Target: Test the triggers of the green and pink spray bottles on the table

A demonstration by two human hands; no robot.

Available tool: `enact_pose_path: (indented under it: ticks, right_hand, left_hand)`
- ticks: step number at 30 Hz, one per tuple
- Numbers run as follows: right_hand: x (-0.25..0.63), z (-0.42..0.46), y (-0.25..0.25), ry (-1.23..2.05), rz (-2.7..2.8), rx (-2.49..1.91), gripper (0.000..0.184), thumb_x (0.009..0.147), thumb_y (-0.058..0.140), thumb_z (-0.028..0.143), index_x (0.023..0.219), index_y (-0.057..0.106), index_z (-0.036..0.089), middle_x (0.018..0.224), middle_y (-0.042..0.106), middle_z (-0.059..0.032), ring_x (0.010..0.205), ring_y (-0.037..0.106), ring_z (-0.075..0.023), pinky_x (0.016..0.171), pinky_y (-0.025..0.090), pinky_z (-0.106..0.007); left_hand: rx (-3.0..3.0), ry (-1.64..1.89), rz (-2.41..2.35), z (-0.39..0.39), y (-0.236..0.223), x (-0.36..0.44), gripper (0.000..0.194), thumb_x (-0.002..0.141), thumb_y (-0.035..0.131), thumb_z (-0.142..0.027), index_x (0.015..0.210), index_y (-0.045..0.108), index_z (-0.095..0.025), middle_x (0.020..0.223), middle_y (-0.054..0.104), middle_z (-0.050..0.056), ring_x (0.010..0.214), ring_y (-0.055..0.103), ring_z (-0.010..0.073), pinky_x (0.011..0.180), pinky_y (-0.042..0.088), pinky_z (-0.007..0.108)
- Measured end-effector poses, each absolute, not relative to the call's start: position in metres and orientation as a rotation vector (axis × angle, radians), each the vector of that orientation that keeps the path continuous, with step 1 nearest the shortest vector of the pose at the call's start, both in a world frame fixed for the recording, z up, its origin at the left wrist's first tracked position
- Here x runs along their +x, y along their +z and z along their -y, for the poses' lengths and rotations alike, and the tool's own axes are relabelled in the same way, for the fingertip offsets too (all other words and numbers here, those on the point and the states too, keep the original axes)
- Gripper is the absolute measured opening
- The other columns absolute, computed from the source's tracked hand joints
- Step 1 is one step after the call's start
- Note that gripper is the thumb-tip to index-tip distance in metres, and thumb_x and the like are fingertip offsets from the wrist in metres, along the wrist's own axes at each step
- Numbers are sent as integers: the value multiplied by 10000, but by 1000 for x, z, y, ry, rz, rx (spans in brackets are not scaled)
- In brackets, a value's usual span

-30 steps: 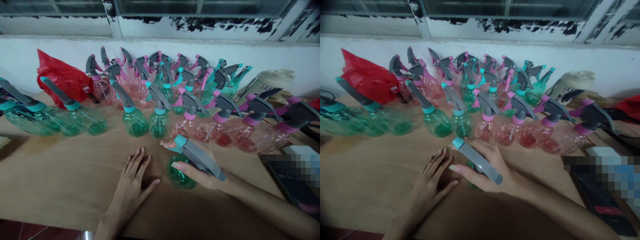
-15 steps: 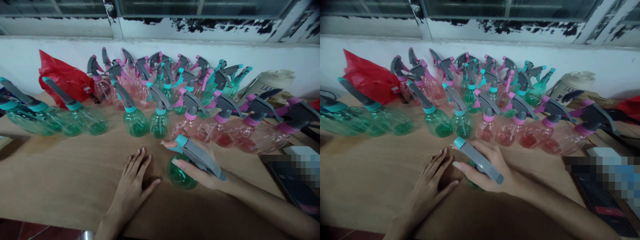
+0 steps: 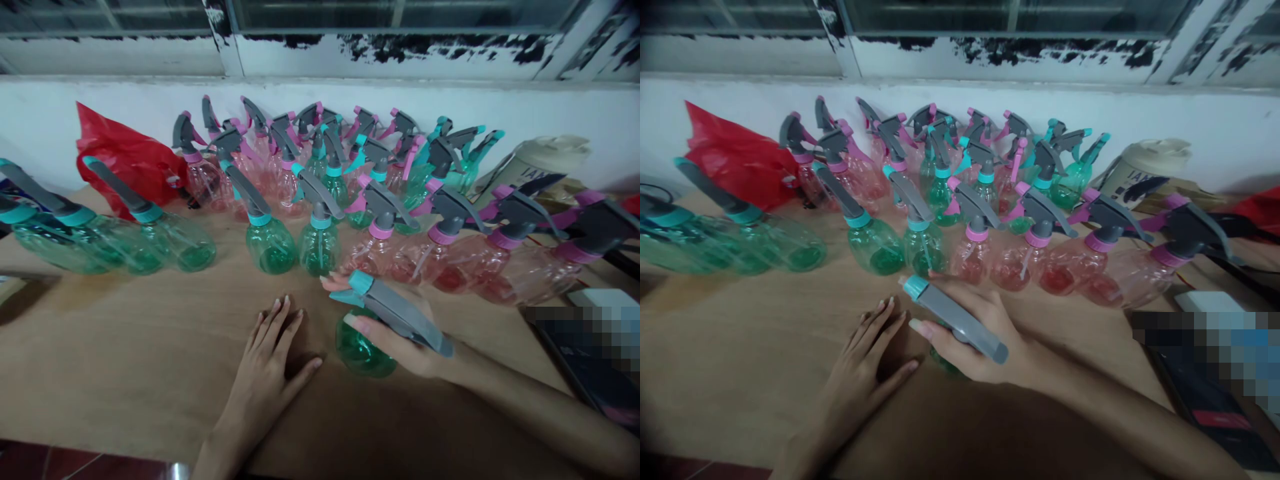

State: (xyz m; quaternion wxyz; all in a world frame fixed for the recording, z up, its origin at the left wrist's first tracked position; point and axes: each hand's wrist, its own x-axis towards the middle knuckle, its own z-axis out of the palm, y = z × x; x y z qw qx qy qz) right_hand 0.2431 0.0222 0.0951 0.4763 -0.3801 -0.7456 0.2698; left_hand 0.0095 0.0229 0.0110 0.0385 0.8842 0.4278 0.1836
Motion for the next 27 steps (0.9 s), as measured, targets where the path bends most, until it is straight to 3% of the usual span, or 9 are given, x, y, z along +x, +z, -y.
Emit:
enact_pose_path:
  ticks: [5, 12, 16, 19, 23, 27]
  right_hand:
    - [245, -21, 95, 731, 1829, -928, 416, 847, 597, 216, 1261, 558, 216, 1189, 655, -50, 1137, 591, -178, 1042, 419, -320]
    - [241, -22, 93, 754, 1768, -909, 297, 843, 609, 242, 1138, 614, 209, 1110, 689, -50, 1109, 610, -196, 988, 462, -342]
    - [241, -23, 95, 676, 1741, -862, 103, 844, 595, 276, 911, 632, 207, 810, 682, -9, 837, 675, -156, 864, 512, -304]
    - [243, -23, 97, 663, 1774, -881, 65, 844, 583, 269, 839, 608, 210, 747, 639, 7, 730, 650, -129, 709, 526, -251]
    - [244, -22, 95, 685, 1790, -861, 189, 825, 584, 238, 1007, 625, 207, 927, 682, -29, 893, 660, -167, 839, 519, -299]
    - [239, -21, 91, 585, 1768, -886, 236, 830, 576, 231, 1060, 624, 204, 921, 704, -40, 875, 687, -198, 1006, 440, -424]
  left_hand:
    - [2733, 561, -1300, -24, 9, 9, 573, 904, 543, -402, 1389, 374, -149, 1497, 308, 157, 1379, 264, 315, 1099, 252, 525]
    - [2737, 551, -1308, -23, 10, 10, 587, 900, 548, -418, 1392, 365, -155, 1493, 319, 155, 1378, 267, 315, 1093, 262, 527]
    - [2723, 555, -1312, -23, 11, 9, 601, 904, 545, -406, 1409, 326, -164, 1499, 307, 153, 1381, 261, 310, 1092, 264, 531]
    - [2717, 576, -1309, -24, 11, 9, 588, 909, 537, -401, 1409, 328, -172, 1498, 309, 147, 1380, 262, 311, 1089, 267, 538]
    - [2720, 580, -1299, -24, 10, 8, 569, 911, 535, -385, 1402, 350, -164, 1492, 319, 149, 1378, 264, 316, 1089, 268, 539]
    - [2740, 575, -1287, -24, 10, 8, 561, 911, 540, -377, 1389, 368, -138, 1494, 307, 167, 1379, 261, 319, 1092, 264, 534]
